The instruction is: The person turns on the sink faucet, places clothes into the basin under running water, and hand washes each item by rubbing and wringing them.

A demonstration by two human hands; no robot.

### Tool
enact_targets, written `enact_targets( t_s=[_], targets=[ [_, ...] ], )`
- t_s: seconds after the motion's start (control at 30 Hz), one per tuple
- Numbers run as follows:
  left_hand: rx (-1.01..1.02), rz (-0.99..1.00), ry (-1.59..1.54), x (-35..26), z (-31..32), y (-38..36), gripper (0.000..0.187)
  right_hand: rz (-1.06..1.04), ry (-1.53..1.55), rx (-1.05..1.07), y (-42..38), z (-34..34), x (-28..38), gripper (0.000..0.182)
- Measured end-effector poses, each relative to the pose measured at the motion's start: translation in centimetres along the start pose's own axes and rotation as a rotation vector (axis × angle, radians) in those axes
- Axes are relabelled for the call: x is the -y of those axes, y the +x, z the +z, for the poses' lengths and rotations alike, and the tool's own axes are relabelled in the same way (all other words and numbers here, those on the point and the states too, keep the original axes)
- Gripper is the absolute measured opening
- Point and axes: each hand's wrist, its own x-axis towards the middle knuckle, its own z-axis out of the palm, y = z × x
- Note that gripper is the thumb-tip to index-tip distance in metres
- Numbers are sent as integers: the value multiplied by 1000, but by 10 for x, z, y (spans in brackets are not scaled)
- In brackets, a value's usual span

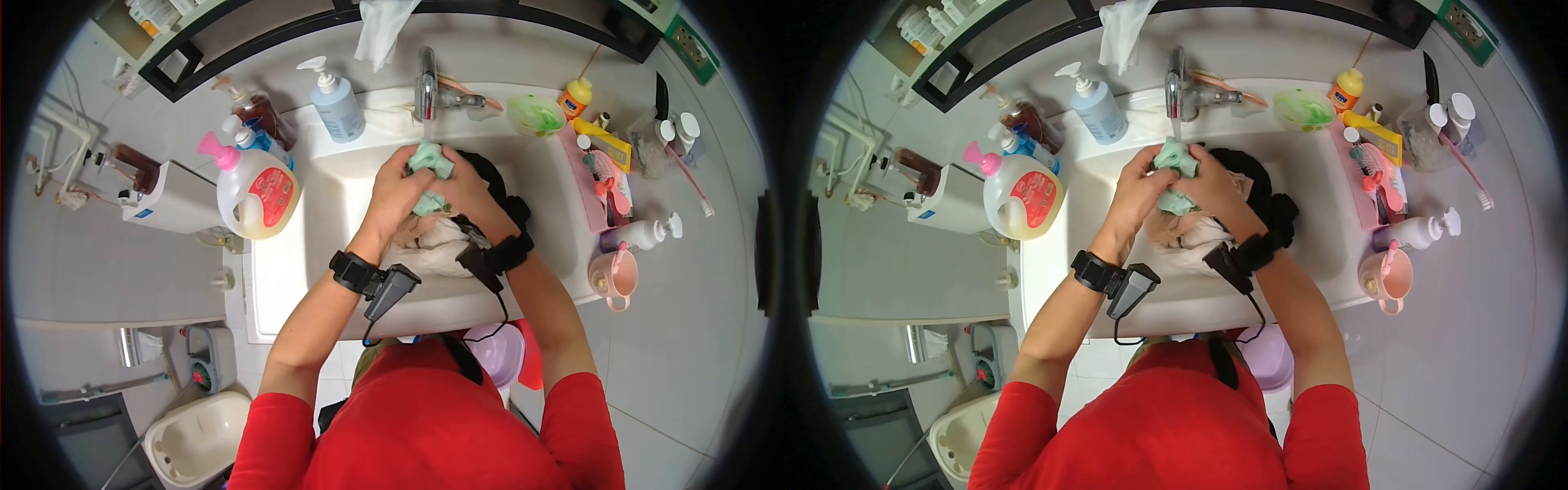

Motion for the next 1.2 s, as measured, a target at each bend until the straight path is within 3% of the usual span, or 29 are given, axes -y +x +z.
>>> enact_targets(
  t_s=[0.03,0.07,0.1,0.13,0.2,0.23,0.27,0.33,0.4,0.47,0.57,0.63,0.77,0.87,0.93,1.07,1.17,1.2],
  targets=[
    [-113,1,-77,-4,1,-5,47,34,55,5,-1,-6,14,44],
    [-221,3,-155,-5,1,-9,54,33,58,3,-1,-6,20,44],
    [-266,-110,-269,-3,-1,-13,65,83,107,-22,-1,-6,23,39],
    [-262,-109,-268,5,-2,-16,65,134,155,-48,-1,-7,25,34],
    [-12,-560,-761,35,-3,-16,67,192,234,-21,-9,0,27,35],
    [-8,-783,-872,52,-4,-6,57,304,454,-14,-16,6,29,35],
    [-7,-787,-877,71,-3,2,57,416,674,-12,-22,11,30,34],
    [78,-452,-1108,100,3,16,39,416,704,12,-28,16,-1,36],
    [48,-495,-1135,89,5,16,34,290,710,49,-30,20,-2,36],
    [-246,-695,-1020,76,10,16,29,417,724,-2,-32,13,2,33],
    [-175,-575,-987,63,21,13,26,410,583,-112,-23,1,-4,29],
    [-64,-452,-929,71,26,17,28,387,859,90,-14,-6,-19,26],
    [36,-370,-865,56,26,15,33,363,1021,69,-8,-7,-5,24],
    [95,-481,-825,40,15,7,37,398,924,107,2,-9,-5,21],
    [329,-416,-857,52,7,13,34,395,709,133,5,-10,3,18],
    [247,-467,-730,57,4,22,32,341,791,150,8,-6,-6,17],
    [178,-396,-580,64,5,29,32,408,924,24,5,-1,-9,17],
    [146,-223,-467,79,8,36,36,435,869,-10,3,0,-13,18]
  ],
)
